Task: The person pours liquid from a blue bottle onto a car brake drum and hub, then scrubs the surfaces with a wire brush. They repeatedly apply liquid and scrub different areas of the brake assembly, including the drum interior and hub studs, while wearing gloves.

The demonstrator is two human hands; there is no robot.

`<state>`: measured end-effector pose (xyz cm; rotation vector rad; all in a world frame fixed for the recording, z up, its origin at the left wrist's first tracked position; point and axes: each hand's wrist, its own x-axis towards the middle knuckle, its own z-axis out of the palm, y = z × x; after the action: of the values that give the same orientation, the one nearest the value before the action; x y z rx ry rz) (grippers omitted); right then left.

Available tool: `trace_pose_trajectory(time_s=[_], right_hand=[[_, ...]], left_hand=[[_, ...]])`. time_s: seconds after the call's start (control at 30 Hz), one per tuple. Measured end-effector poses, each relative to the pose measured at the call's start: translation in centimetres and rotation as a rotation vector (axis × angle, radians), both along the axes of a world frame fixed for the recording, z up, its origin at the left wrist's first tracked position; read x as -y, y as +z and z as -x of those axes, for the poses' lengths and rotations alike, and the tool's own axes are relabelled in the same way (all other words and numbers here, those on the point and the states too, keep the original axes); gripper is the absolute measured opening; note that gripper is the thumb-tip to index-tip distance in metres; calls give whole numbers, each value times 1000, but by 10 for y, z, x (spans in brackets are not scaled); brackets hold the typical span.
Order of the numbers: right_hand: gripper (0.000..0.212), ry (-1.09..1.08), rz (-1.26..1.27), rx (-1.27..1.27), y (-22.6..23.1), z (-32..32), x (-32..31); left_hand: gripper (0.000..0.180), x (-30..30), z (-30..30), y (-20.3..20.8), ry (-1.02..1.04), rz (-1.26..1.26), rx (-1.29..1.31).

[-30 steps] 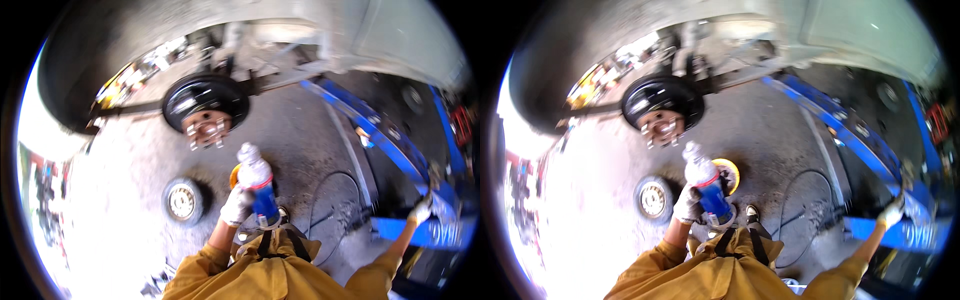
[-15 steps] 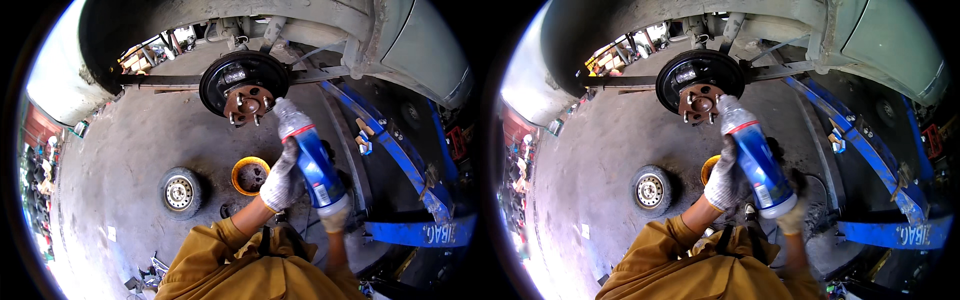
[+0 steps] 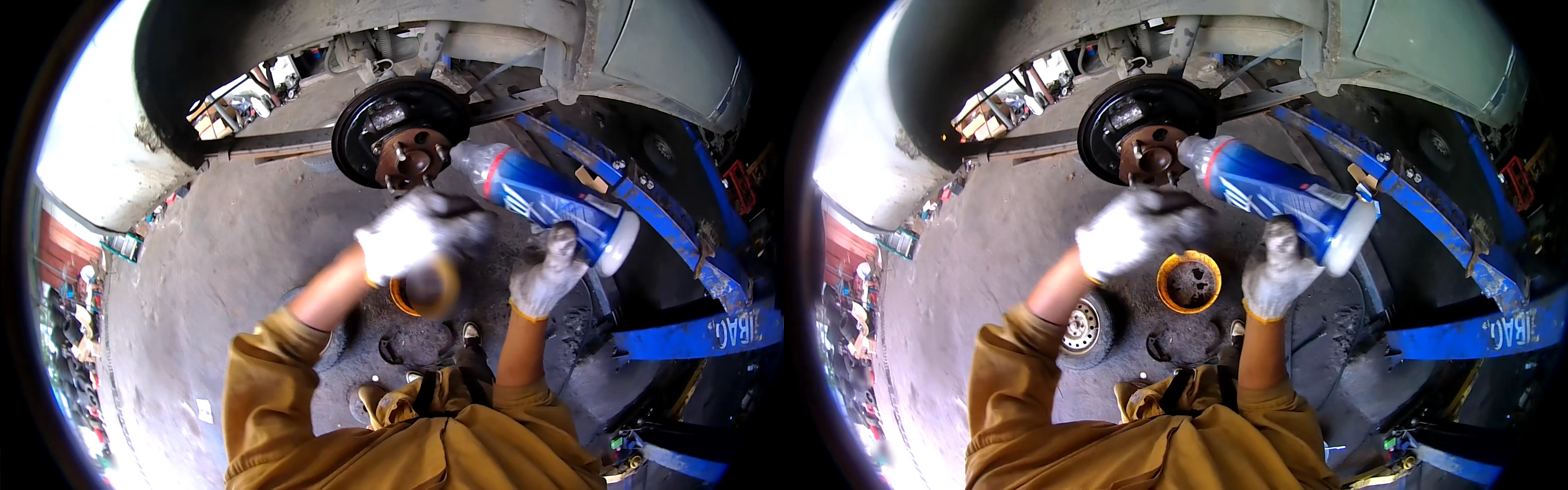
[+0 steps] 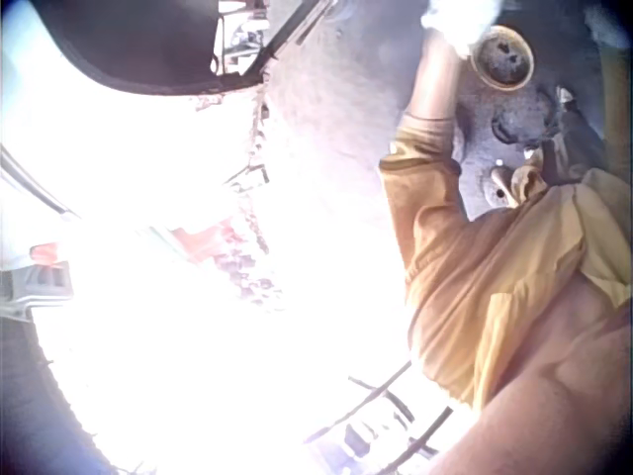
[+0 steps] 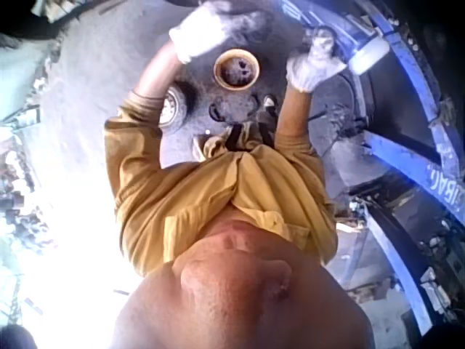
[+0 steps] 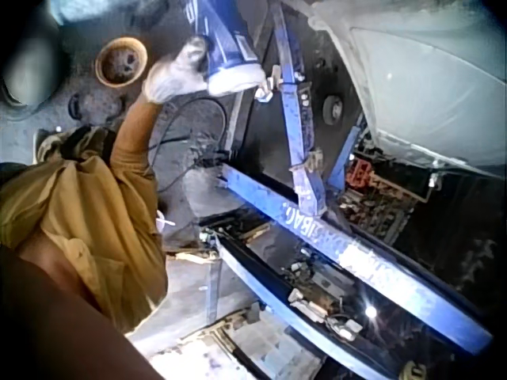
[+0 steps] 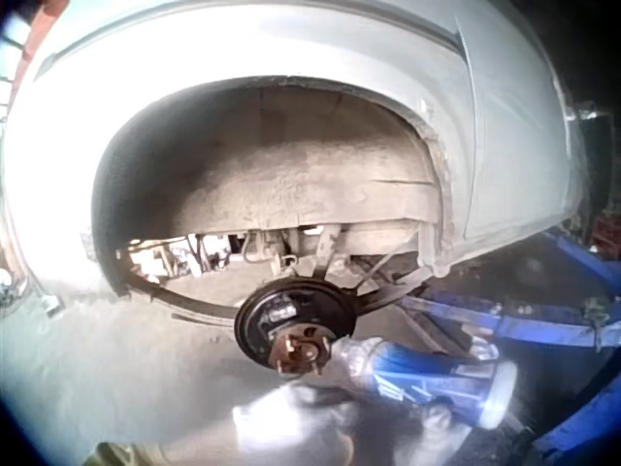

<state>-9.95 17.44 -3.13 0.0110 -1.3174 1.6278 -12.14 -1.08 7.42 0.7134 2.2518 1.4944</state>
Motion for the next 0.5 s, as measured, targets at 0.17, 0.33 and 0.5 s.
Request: trace_pose_trajectory(time_s=[0.17, 0.33, 0.5], right_hand=[[73, 289, 353, -155, 17, 9, -8], [93, 448, 428, -155, 10, 6, 5], [103, 495, 436, -109, 22, 12, 18]], left_hand=[[21, 53, 114, 55, 98, 551, -1222], [27, 56, 180, 80, -325, 831, -844], [27, 43, 189, 84, -297, 1010, -691]])
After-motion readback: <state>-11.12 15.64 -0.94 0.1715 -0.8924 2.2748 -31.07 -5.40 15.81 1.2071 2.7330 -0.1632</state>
